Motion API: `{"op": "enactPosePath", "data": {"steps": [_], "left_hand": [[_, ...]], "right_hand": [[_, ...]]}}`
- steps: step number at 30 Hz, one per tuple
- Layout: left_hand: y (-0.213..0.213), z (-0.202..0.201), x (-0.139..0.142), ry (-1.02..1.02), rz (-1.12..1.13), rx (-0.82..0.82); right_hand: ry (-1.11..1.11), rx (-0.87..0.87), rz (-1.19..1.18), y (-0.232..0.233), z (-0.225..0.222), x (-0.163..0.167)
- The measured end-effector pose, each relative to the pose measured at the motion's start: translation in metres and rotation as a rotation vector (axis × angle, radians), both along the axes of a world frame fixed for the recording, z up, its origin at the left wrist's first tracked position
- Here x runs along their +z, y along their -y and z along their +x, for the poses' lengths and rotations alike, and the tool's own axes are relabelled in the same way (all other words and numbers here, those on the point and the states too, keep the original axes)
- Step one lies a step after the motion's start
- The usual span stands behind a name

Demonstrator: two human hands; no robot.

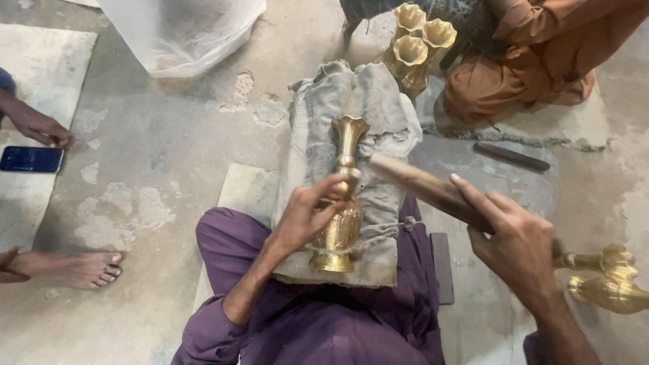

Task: The person sits on the workshop floor with a brass vase resting on a cloth-covered sandbag on their lap. They hold a punch against the vase surface with one hand and strike it with a wooden mallet in the other hand, working around the vase to shape and decorate the brass.

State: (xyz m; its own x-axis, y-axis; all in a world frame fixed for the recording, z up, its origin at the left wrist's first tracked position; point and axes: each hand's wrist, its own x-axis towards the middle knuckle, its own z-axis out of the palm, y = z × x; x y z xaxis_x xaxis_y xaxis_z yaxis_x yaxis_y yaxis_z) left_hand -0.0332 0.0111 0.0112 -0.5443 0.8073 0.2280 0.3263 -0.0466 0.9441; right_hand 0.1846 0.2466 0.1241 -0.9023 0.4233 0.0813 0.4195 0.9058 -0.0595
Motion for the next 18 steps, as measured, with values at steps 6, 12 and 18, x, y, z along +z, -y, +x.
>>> {"op": "enactPosePath", "data": {"steps": [6, 12, 18], "left_hand": [[0.003, -0.006, 0.0, 0.106, -0.034, 0.005], [0.001, -0.014, 0.005, 0.048, -0.104, -0.116], [0.0, -0.016, 0.009, -0.003, -0.121, -0.179]], "right_hand": [[0.096, -0.009, -0.168, -0.018, 0.012, -0.047], [0.218, 0.088, -0.268, -0.022, 0.022, -0.086], [0.094, 0.048, -0.174, -0.024, 0.019, -0.074]]}}
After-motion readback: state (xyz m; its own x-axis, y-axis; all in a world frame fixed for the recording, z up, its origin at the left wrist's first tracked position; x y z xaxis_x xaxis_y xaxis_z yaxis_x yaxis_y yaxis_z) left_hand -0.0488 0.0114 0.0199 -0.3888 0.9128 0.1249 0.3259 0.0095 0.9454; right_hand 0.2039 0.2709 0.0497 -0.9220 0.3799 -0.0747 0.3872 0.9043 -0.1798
